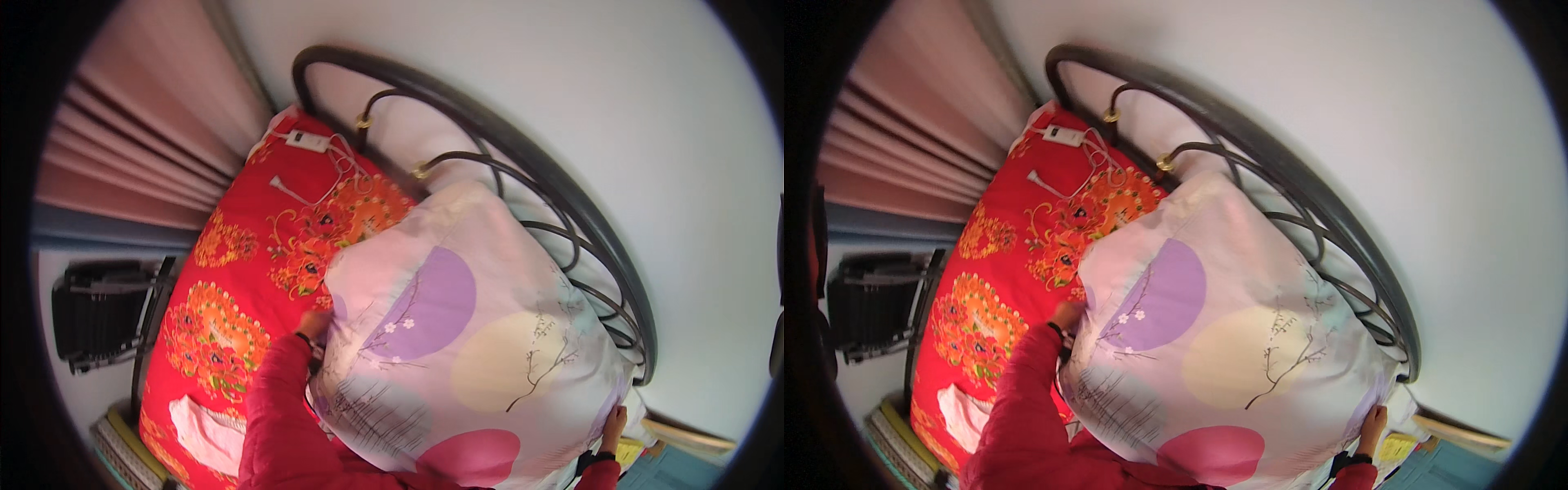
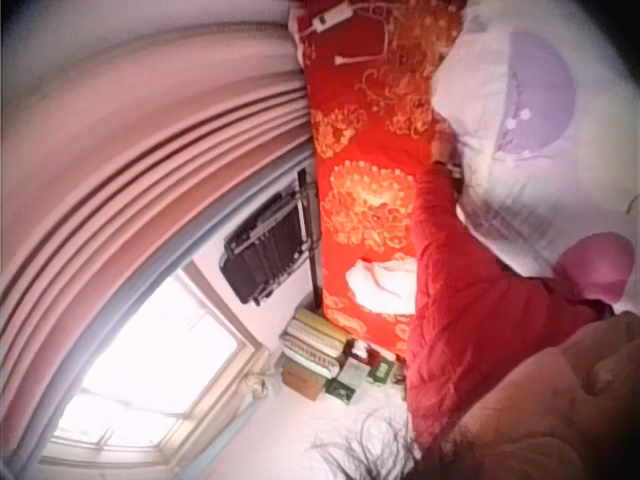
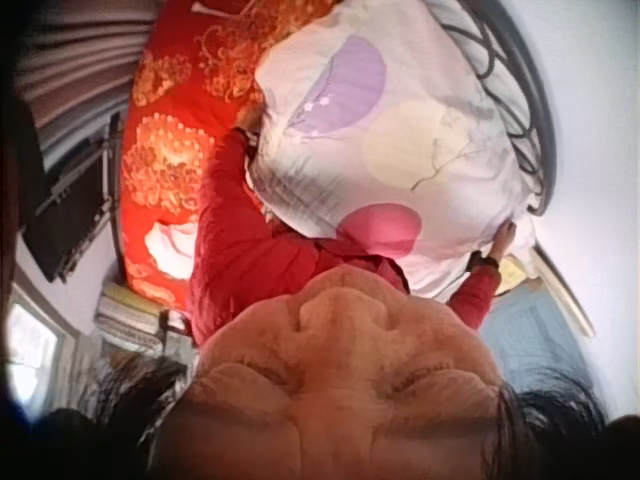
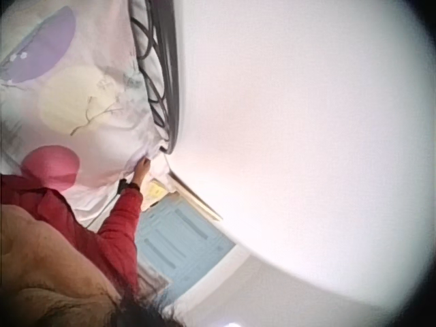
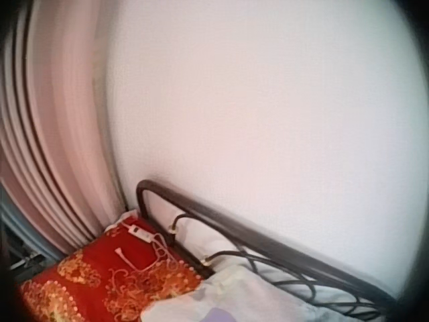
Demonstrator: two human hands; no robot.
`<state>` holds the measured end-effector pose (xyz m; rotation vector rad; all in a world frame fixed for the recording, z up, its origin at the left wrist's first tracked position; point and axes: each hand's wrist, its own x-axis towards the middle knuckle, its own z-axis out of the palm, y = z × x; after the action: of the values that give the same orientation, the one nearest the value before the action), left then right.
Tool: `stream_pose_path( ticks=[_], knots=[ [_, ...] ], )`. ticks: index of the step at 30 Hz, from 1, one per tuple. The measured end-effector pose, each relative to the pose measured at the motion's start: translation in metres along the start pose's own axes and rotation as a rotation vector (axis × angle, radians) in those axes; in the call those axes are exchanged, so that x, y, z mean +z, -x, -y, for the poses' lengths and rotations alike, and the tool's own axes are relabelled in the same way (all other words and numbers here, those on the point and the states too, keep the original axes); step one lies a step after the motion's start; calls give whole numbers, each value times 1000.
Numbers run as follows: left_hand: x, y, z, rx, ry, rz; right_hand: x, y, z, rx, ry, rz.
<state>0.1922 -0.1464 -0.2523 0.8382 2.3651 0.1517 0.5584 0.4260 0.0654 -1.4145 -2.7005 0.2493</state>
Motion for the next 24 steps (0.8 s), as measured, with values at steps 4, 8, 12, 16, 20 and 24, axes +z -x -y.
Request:
stream_pose_path(
  ticks=[4,8,12,16,20,24],
  knots=[
    [-7,6,-6,-122,828,252,-14,25,-7,55,-76,23],
    [-63,30,45,76,342,-19,-35,80,-18,303,-89,13],
    [-111,77,12,233,349,55,-33,145,-28,494,-182,-66],
    [-129,105,-55,389,189,95,-20,201,-42,680,-375,-44],
    [-165,97,-76,37,553,-27,-9,265,-82,692,-490,-148],
    [-204,84,-115,-21,830,-379,30,321,-111,872,-843,-146]
  ],
)
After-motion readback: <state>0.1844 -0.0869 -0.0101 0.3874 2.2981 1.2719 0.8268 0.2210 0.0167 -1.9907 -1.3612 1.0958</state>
